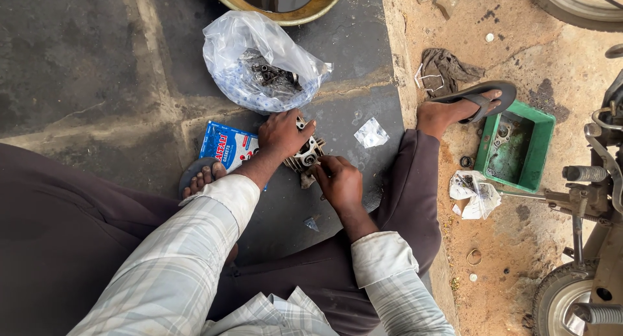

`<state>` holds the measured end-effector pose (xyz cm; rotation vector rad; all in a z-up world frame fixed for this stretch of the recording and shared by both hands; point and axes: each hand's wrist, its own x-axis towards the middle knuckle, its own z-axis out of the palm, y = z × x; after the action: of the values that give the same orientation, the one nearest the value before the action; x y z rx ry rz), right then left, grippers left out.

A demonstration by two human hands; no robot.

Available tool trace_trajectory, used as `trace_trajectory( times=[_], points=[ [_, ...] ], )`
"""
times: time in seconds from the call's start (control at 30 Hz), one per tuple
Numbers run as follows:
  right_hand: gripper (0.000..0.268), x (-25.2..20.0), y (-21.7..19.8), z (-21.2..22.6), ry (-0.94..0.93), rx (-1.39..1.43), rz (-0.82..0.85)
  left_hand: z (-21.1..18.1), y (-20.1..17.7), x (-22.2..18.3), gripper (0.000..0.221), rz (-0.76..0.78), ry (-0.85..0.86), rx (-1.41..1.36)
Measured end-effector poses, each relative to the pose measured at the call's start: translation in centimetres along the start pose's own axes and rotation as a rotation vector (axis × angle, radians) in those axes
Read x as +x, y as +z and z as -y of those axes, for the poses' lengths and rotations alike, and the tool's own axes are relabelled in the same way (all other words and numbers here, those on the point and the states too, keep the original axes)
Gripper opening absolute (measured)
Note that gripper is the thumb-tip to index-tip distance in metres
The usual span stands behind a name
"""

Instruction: The recorder is repairing a motorcycle engine cylinder head by cleaning and inspecting the valves and springs.

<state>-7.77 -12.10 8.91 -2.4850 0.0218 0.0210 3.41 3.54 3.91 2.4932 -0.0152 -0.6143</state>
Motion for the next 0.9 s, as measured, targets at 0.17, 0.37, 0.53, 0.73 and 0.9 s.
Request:
trace_trajectory(
  times=[0.17,0.37,0.53,0.73,0.9],
  points=[
    [0.022,0.2,1.1,-0.1,-0.017,-0.011,0.004,0.1,0.2,0.3,0.058,0.008,0.005,0.004],
    [0.021,0.2,1.1,-0.1,-0.183,-0.123,-0.01,-0.1,-0.4,0.0,0.057,0.005,-0.002,-0.007],
    [0.022,0.1,1.7,-0.8,-0.283,-0.19,-0.017,0.0,0.0,0.0,0.056,-0.016,0.006,-0.01],
    [0.017,0.0,2.2,-0.2,-0.155,-0.261,0.006,0.1,0.2,0.2,0.056,-0.019,0.019,-0.009],
    [0.02,0.0,2.1,0.1,-0.063,-0.151,-0.057,0.6,0.9,0.4,0.057,-0.066,0.052,-0.02]
  ],
)
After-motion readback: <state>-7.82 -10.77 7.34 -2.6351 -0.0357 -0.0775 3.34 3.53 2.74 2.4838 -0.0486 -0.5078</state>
